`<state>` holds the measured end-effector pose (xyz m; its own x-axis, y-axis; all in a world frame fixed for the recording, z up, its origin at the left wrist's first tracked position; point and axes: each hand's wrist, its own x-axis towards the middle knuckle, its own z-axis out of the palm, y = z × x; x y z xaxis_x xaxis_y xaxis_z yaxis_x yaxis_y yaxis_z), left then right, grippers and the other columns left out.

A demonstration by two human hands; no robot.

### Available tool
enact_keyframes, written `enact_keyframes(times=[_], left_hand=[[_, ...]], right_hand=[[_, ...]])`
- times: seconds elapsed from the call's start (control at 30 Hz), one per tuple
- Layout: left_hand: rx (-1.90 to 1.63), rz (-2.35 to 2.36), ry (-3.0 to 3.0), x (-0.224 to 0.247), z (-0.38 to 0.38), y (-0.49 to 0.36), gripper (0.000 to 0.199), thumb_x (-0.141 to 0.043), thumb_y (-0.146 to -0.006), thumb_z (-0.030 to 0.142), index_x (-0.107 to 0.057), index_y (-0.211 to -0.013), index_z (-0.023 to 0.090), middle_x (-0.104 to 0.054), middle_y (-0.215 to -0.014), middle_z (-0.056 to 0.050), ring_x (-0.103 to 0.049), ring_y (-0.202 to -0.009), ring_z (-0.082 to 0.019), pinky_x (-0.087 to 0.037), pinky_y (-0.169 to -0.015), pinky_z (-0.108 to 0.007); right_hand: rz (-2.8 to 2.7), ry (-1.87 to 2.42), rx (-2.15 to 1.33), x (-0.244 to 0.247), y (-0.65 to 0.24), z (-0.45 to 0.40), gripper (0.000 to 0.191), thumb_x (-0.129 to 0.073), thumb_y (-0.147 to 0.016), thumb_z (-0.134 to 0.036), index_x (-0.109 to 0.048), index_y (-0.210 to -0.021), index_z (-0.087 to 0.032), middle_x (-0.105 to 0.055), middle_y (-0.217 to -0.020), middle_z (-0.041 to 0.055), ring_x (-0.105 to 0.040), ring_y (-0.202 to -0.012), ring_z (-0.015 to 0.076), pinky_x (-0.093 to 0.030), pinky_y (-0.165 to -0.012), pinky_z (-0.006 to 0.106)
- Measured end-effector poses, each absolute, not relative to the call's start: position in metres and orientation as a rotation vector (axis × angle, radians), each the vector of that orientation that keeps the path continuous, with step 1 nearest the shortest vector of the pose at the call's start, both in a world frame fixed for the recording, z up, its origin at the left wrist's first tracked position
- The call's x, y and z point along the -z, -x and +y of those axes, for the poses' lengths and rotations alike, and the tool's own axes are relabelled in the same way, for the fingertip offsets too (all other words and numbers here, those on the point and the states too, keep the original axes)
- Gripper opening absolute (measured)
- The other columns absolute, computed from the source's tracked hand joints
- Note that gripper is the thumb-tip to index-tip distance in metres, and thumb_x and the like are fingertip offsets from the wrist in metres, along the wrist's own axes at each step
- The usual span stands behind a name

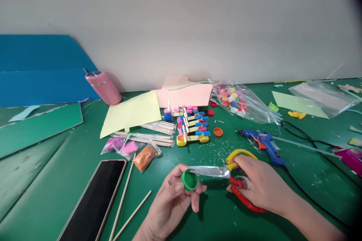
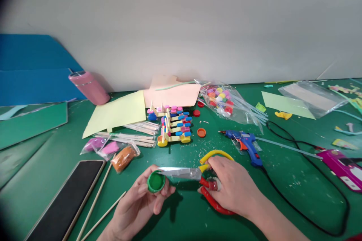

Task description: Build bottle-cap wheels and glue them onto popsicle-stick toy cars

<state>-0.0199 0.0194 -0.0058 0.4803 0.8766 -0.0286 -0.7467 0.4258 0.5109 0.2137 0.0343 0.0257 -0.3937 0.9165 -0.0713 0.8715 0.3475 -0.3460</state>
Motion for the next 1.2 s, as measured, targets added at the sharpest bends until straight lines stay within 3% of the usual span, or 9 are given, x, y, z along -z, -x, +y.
enact_keyframes(times=[0.47, 0.97, 1.2], left_hand=[[-1.047, 0.306, -0.430, 0.002, 0.020, 0.021, 0.018, -0.054, -0.076, 0.021, -0.056, -0.093, 0.016, -0.069, -0.074, -0.005, -0.060, -0.049, -0.008, -0.026, -0.097, -0.040], [-1.054, 0.286, -0.426, -0.002, 0.020, 0.021, 0.014, -0.056, -0.074, 0.023, -0.052, -0.085, 0.015, -0.068, -0.071, -0.005, -0.061, -0.048, -0.009, -0.026, -0.097, -0.042], [-1.068, 0.278, -0.438, -0.004, 0.021, 0.020, 0.013, -0.056, -0.074, 0.024, -0.052, -0.083, 0.016, -0.068, -0.071, -0.005, -0.059, -0.045, -0.008, -0.028, -0.095, -0.039]], right_hand=[[-2.406, 1.678, -0.745, -0.024, -0.209, 0.032, 0.028, -0.058, -0.074, -0.045, -0.045, -0.082, -0.021, -0.059, -0.076, 0.0018, -0.055, -0.068, 0.0193, -0.040, -0.059, 0.030], [-2.073, 1.650, -1.381, -0.026, -0.193, 0.019, 0.017, -0.060, -0.072, -0.033, -0.048, -0.074, -0.021, -0.046, -0.060, -0.0070, -0.035, -0.053, 0.0089, -0.033, -0.049, 0.017], [-1.974, 1.654, -1.391, -0.030, -0.194, 0.011, 0.021, -0.062, -0.069, -0.038, -0.060, -0.081, -0.021, -0.053, -0.061, -0.0031, -0.048, -0.057, 0.0123, -0.040, -0.049, 0.017]])
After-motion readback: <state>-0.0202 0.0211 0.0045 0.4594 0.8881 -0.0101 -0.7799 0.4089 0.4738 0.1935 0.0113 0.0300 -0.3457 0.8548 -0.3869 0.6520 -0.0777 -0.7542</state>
